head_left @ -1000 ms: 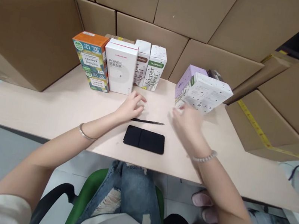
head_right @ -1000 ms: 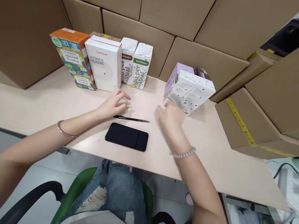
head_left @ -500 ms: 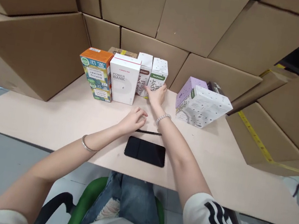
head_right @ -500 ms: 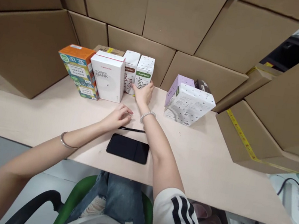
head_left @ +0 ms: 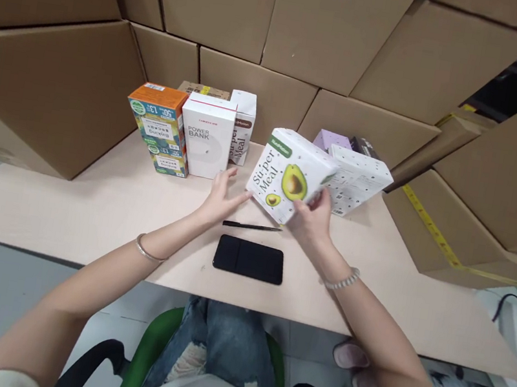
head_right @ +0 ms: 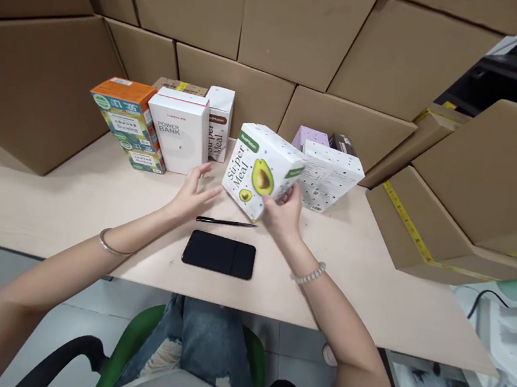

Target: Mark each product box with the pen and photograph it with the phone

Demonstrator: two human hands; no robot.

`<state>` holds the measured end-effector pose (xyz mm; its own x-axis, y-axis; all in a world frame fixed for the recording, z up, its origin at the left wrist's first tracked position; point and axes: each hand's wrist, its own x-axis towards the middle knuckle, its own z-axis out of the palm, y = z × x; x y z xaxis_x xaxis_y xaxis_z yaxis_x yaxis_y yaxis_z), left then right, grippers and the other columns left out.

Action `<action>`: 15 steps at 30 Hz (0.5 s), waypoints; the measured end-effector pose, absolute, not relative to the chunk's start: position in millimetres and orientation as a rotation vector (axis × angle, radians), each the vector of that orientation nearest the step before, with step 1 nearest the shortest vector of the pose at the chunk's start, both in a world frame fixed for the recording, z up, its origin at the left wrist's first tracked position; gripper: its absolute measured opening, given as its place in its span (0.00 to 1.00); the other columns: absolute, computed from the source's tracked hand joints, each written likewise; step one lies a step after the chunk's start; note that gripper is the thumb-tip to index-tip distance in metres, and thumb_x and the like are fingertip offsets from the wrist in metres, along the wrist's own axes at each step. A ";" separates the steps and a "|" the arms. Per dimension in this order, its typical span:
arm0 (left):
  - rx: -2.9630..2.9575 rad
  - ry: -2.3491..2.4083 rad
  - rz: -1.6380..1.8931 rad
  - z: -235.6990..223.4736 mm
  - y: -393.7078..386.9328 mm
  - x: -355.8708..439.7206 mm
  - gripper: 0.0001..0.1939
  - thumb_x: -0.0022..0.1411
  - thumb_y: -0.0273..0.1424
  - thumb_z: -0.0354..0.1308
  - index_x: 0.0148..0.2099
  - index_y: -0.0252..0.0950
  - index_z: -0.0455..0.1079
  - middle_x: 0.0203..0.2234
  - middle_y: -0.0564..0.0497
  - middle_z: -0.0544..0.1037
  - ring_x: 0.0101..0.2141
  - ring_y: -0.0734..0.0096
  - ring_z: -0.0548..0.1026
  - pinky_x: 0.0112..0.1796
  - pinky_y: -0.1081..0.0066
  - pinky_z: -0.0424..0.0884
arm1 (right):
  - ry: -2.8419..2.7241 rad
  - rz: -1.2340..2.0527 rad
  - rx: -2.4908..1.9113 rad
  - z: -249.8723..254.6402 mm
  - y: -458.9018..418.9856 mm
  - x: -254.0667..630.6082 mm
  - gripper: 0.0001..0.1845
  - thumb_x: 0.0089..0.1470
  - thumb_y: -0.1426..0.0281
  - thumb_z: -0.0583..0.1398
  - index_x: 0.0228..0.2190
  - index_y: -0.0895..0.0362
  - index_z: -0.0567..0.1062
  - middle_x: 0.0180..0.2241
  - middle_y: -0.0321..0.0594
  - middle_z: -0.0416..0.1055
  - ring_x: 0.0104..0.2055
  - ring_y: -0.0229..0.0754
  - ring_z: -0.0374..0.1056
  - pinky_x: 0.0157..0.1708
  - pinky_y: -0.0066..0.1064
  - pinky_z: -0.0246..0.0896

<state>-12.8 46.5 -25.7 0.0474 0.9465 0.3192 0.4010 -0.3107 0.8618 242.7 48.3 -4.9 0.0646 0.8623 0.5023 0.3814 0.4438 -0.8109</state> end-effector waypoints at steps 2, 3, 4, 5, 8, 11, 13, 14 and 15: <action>1.725 1.209 1.248 -20.8 41.7 -10.2 0.43 0.63 0.55 0.63 0.71 0.43 0.53 0.68 0.36 0.61 0.70 0.49 0.61 0.69 0.43 0.60 | -1.381 0.709 -1.011 0.6 28.6 252.2 0.44 0.48 0.47 0.60 0.61 0.55 0.59 0.58 0.58 0.73 0.59 0.60 0.73 0.55 0.55 0.71; 1.709 1.097 1.222 -18.1 38.0 -8.3 0.44 0.63 0.56 0.62 0.72 0.44 0.52 0.68 0.37 0.62 0.70 0.49 0.63 0.68 0.44 0.62 | -1.319 0.789 -0.964 5.5 19.8 253.5 0.44 0.48 0.47 0.59 0.61 0.54 0.61 0.58 0.57 0.74 0.59 0.61 0.73 0.56 0.57 0.71; 1.698 0.977 1.178 -15.3 33.7 -6.0 0.44 0.64 0.57 0.60 0.73 0.45 0.51 0.67 0.37 0.64 0.68 0.49 0.66 0.67 0.45 0.65 | -1.285 0.872 -0.925 11.0 11.9 253.0 0.43 0.48 0.47 0.58 0.62 0.54 0.62 0.58 0.56 0.74 0.61 0.62 0.72 0.56 0.59 0.70; 1.684 0.859 1.131 -12.6 29.0 -3.7 0.44 0.65 0.56 0.60 0.74 0.46 0.50 0.65 0.39 0.67 0.65 0.51 0.69 0.64 0.47 0.69 | -1.267 0.940 -0.904 16.5 5.0 251.3 0.43 0.49 0.47 0.57 0.62 0.55 0.64 0.58 0.56 0.75 0.62 0.63 0.71 0.57 0.61 0.70; 1.666 0.681 1.071 -6.0 16.5 1.3 0.41 0.67 0.54 0.61 0.75 0.50 0.52 0.59 0.43 0.73 0.55 0.56 0.76 0.56 0.55 0.77 | -1.220 1.113 -0.849 27.8 -7.9 244.6 0.43 0.50 0.46 0.56 0.61 0.57 0.69 0.56 0.55 0.77 0.64 0.65 0.68 0.59 0.63 0.68; 1.662 0.655 1.123 -3.1 13.4 1.0 0.40 0.66 0.51 0.63 0.74 0.52 0.56 0.57 0.45 0.75 0.49 0.60 0.78 0.52 0.59 0.78 | -1.104 1.199 -0.705 26.1 -8.2 243.5 0.38 0.50 0.50 0.60 0.59 0.53 0.71 0.56 0.50 0.78 0.64 0.62 0.69 0.63 0.60 0.65; 1.659 0.639 1.143 -3.0 16.8 -1.3 0.38 0.66 0.49 0.63 0.73 0.51 0.59 0.55 0.46 0.76 0.48 0.59 0.78 0.52 0.58 0.78 | -1.073 1.192 -0.657 19.7 -3.2 247.0 0.36 0.48 0.53 0.63 0.58 0.50 0.72 0.59 0.46 0.76 0.64 0.60 0.69 0.66 0.58 0.63; 1.660 0.634 1.153 -3.4 19.5 -2.7 0.36 0.66 0.49 0.63 0.73 0.51 0.60 0.56 0.46 0.77 0.48 0.57 0.79 0.52 0.57 0.78 | -1.089 1.181 -0.663 16.0 0.1 249.6 0.36 0.47 0.53 0.65 0.57 0.49 0.72 0.60 0.45 0.75 0.64 0.60 0.69 0.66 0.57 0.63; 1.665 0.631 1.163 -4.1 22.6 -4.0 0.35 0.66 0.49 0.62 0.72 0.50 0.62 0.57 0.46 0.77 0.50 0.55 0.78 0.53 0.56 0.77 | -1.121 1.167 -0.683 12.5 3.3 252.5 0.36 0.46 0.53 0.66 0.56 0.49 0.72 0.60 0.44 0.75 0.65 0.60 0.68 0.66 0.57 0.63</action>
